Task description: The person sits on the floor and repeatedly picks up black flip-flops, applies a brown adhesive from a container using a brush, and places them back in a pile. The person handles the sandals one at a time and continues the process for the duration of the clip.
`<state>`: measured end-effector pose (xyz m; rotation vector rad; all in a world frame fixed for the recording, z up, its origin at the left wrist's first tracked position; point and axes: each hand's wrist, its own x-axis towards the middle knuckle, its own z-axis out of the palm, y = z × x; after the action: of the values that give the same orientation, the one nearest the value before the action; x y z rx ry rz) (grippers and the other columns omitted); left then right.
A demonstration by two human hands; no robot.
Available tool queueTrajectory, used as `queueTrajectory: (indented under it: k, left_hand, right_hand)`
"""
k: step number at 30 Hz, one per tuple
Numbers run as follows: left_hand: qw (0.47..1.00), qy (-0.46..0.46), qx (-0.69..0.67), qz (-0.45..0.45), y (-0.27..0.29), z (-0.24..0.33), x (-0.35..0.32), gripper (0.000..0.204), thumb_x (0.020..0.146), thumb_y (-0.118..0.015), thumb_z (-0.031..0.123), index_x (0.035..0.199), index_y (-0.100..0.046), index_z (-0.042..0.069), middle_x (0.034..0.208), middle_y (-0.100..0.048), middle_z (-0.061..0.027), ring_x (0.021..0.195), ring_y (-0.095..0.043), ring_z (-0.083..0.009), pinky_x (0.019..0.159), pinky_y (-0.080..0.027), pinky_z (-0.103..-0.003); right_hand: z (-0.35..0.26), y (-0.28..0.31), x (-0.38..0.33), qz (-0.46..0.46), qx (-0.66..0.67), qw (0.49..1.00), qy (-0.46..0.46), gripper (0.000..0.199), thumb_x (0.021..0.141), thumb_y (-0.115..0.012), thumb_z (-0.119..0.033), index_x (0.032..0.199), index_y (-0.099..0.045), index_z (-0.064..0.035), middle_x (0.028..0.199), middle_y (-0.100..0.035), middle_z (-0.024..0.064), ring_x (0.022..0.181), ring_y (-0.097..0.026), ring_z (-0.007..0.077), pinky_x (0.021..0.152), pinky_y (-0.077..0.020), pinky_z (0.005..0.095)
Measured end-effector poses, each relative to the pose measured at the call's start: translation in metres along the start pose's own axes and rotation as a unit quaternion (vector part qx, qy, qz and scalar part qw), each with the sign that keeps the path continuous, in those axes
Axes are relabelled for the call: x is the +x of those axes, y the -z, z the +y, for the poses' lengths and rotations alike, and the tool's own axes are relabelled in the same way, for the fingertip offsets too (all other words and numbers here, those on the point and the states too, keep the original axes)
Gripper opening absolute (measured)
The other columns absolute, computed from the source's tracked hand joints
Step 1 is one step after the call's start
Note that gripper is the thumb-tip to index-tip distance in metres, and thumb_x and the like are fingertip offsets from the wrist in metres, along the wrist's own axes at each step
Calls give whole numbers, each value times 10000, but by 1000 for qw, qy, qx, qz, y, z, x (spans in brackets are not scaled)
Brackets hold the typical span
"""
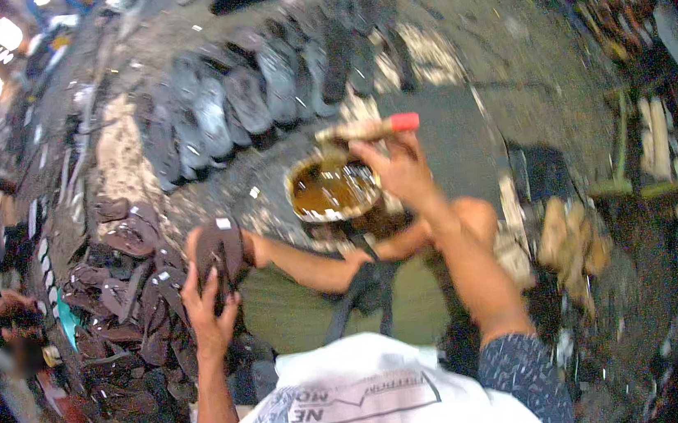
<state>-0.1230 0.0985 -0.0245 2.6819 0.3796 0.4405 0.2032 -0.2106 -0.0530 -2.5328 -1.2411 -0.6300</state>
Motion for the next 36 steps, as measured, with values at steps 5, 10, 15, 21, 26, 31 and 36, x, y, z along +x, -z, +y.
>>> queueTrajectory:
  k: [5,10,15,21,26,31,36]
  left_hand:
    - [827,239,-507,39,6,10,36,502,1000,-595,139,1471,-478,8,1429,-560,-130,1226,-591,-229,1075,-448,-373]
    - [630,180,-756,-2,-38,72,86,552,1072,-426,362,1562,-333,127,1390,-560,-156,1153,-642,-292,875,-599,-443]
    - [429,225,-867,-113,-53,143,87,441,1093,-355,380,1519,-399,273,1455,-517,-157,1183,-631,-331,852,-603,-516]
    - [378,208,-894,-122,-69,134,87,501,1097,-340,330,1584,-296,223,1455,-516,-141,1254,-581,-320,1058,-499,-474]
    - [513,211,-818,-150,-75,133,67,608,1063,-423,357,1617,-184,281,1567,-376,-152,1267,-559,-420,837,-601,-536]
    - [441,200,-867,-114,-80,128,65,603,1059,-425,376,1612,-194,305,1546,-389,-193,1237,-552,-489,831,-593,-566]
    - [440,154,-879,-102,-73,123,61,597,1054,-424,403,1606,-223,300,1521,-420,-196,1246,-543,-492,826,-590,-562]
  right_hand:
    - [43,68,-32,-118,88,956,-254,223,919,-717,-265,1093,-749,-128,1050,-721,96,898,-657,317,848,-499,426]
    - [-10,113,21,169,571,688,-414,309,951,-719,-279,1077,-724,3,965,-730,25,841,-637,110,784,-517,307]
    - [-89,64,84,170,540,796,-214,252,942,-713,-263,1027,-720,-27,905,-695,66,885,-649,223,834,-507,368]
    - [-116,73,15,122,598,783,-118,246,908,-739,-159,1131,-696,-65,1113,-677,108,1082,-640,293,972,-473,404]
    - [-43,81,79,69,528,798,-282,317,981,-628,-341,1033,-676,-32,1156,-668,192,1087,-648,314,896,-485,380]
    - [-82,67,27,180,491,821,-230,286,983,-664,-277,1103,-704,-21,1084,-714,129,1015,-690,288,935,-521,388]
    - [-47,92,69,212,469,850,-116,205,936,-694,-216,1075,-717,-67,1037,-708,111,963,-656,285,876,-492,380]
